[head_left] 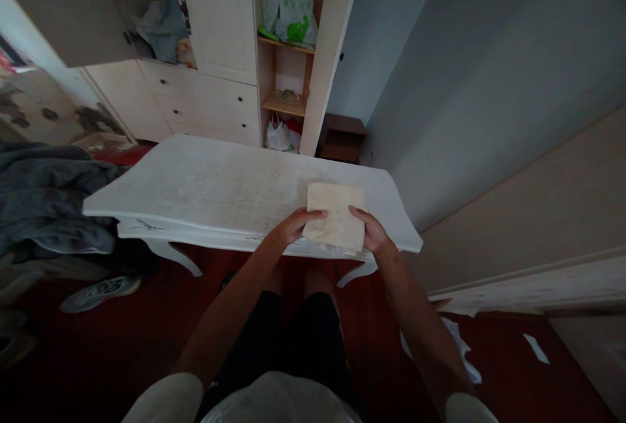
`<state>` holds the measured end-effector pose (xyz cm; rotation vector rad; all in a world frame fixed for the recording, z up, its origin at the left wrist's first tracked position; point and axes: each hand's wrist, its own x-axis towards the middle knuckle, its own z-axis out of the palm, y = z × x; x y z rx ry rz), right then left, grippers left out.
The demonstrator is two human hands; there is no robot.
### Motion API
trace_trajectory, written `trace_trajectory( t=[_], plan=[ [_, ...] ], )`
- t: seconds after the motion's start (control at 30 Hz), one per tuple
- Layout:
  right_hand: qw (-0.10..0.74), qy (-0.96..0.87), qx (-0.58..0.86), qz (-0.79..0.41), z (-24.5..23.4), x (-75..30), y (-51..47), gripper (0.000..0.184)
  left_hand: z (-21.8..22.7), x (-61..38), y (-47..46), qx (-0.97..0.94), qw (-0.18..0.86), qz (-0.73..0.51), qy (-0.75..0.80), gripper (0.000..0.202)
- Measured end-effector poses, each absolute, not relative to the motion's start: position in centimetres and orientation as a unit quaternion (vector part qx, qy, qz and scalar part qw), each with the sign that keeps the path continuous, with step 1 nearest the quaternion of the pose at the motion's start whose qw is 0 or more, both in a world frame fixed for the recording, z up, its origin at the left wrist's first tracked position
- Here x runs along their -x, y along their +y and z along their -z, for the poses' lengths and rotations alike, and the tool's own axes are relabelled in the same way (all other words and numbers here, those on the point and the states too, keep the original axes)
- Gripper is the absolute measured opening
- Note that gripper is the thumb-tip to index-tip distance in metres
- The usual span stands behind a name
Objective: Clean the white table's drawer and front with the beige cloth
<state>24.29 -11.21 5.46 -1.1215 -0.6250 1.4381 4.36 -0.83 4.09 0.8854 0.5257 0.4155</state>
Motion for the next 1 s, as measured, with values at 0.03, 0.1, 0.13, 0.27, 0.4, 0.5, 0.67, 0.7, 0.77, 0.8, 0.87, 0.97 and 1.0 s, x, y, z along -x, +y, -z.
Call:
trace_trajectory(
  t=[0.03,0.1,0.13,0.27,0.4,0.5,0.67,0.7,0.77,0.8,0.87,0.97,1.0],
  plan=[
    [0.558,-0.281,0.489,-0.609,-5.4,-24.5,-11.4,0.041,-4.1,-4.3,-0.9,-0.431,0.839,-0.207,0.261,0.049],
    [0.536,-0.308,0.508,-0.6,-5.4,-25.1,-11.8,0.044,-4.3,-4.2,-0.8,-0.445,0.818,-0.233,0.28,0.047],
    [0.527,-0.316,0.515,-0.599,-5.3,-25.5,-11.9,0.045,-4.4,-4.2,-0.7,-0.454,0.806,-0.246,0.289,0.046],
    [0.526,-0.31,0.533,-0.586,-5.1,-26.5,-11.7,0.049,-4.6,-4.2,-0.3,-0.487,0.764,-0.29,0.307,0.048],
    [0.582,-0.309,0.532,-0.531,-5.2,-26.6,-10.6,0.049,-4.5,-4.7,0.1,-0.472,0.785,-0.31,0.256,0.051],
    [0.614,-0.327,0.517,-0.499,-5.6,-26.3,-10.1,0.036,-4.6,-5.1,0.4,-0.449,0.8,-0.33,0.221,0.047],
    [0.612,-0.399,0.491,-0.474,-6.7,-26.3,-10.3,0.028,-5.0,-4.5,1.2,-0.477,0.796,-0.327,0.178,0.028],
    [0.606,-0.418,0.491,-0.466,-6.8,-26.5,-10.4,0.029,-5.0,-4.3,1.4,-0.489,0.793,-0.323,0.165,0.022],
    [0.591,-0.448,0.496,-0.451,-6.8,-26.8,-10.4,0.029,-5.0,-4.1,1.7,-0.515,0.785,-0.312,0.147,0.014],
    [0.59,-0.456,0.499,-0.441,-6.8,-26.9,-10.3,0.029,-4.9,-4.1,1.9,-0.527,0.779,-0.305,0.148,0.014],
    [0.612,-0.453,0.503,-0.41,-6.5,-27.2,-10.0,0.028,-4.7,-4.5,2.3,-0.549,0.76,-0.298,0.178,0.024],
    [0.663,-0.425,0.5,-0.361,-5.7,-27.8,-9.0,0.03,-4.6,-5.4,3.0,-0.561,0.73,-0.311,0.237,0.041],
    [0.669,-0.42,0.498,-0.358,-5.4,-28.1,-8.5,0.029,-4.6,-5.6,3.3,-0.562,0.73,-0.305,0.241,0.044]
  ],
)
